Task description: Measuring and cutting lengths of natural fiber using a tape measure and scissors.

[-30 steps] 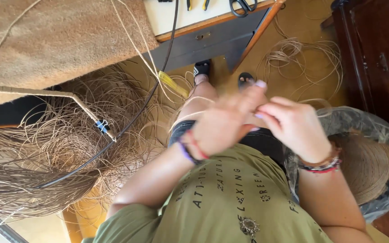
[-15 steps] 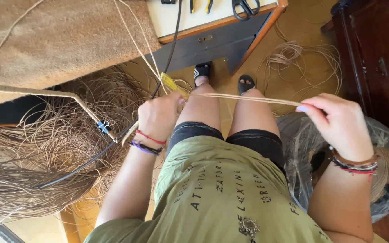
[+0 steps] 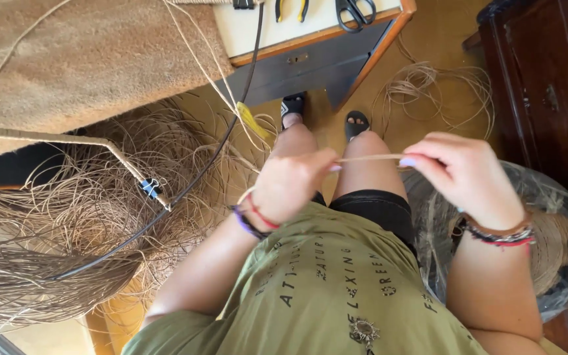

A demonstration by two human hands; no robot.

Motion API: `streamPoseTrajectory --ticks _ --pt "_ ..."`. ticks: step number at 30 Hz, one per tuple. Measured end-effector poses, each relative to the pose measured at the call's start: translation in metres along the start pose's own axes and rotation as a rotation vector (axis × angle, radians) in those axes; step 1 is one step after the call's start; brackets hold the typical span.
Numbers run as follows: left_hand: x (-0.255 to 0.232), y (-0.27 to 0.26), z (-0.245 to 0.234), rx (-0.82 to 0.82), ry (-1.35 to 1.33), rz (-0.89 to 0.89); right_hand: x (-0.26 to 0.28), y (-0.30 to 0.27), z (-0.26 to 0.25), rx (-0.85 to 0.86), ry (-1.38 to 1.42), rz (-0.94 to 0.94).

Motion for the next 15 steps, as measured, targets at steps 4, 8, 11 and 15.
streamPoseTrajectory --ticks 4,8,11,15 --pt "0.018 -0.006 -0.018 0.007 0.037 -0.045 -0.007 0.001 -0.006 -0.018 0.011 0.028" --pt "0.046 -0.018 -0.026 0.092 0.174 -0.187 -0.014 0.006 -0.009 0.0 -0.025 0.067" --pt "0.062 -0.028 -0.016 0.15 0.222 -0.217 -0.014 0.011 -0.003 0.012 -0.046 0.019" --pt "0.037 -0.007 -0.003 -0.041 0.236 0.19 0.007 0.029 0.01 0.094 -0.107 -0.107"
Point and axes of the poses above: each hand's wrist, its own y-axis towards the middle knuckle, its own z-axis out of the palm, x = y × z, the point moved 3 cm from there along y, towards the middle knuckle, and after that the axes turned 2 degrees about -y, right-handed, at the moved point
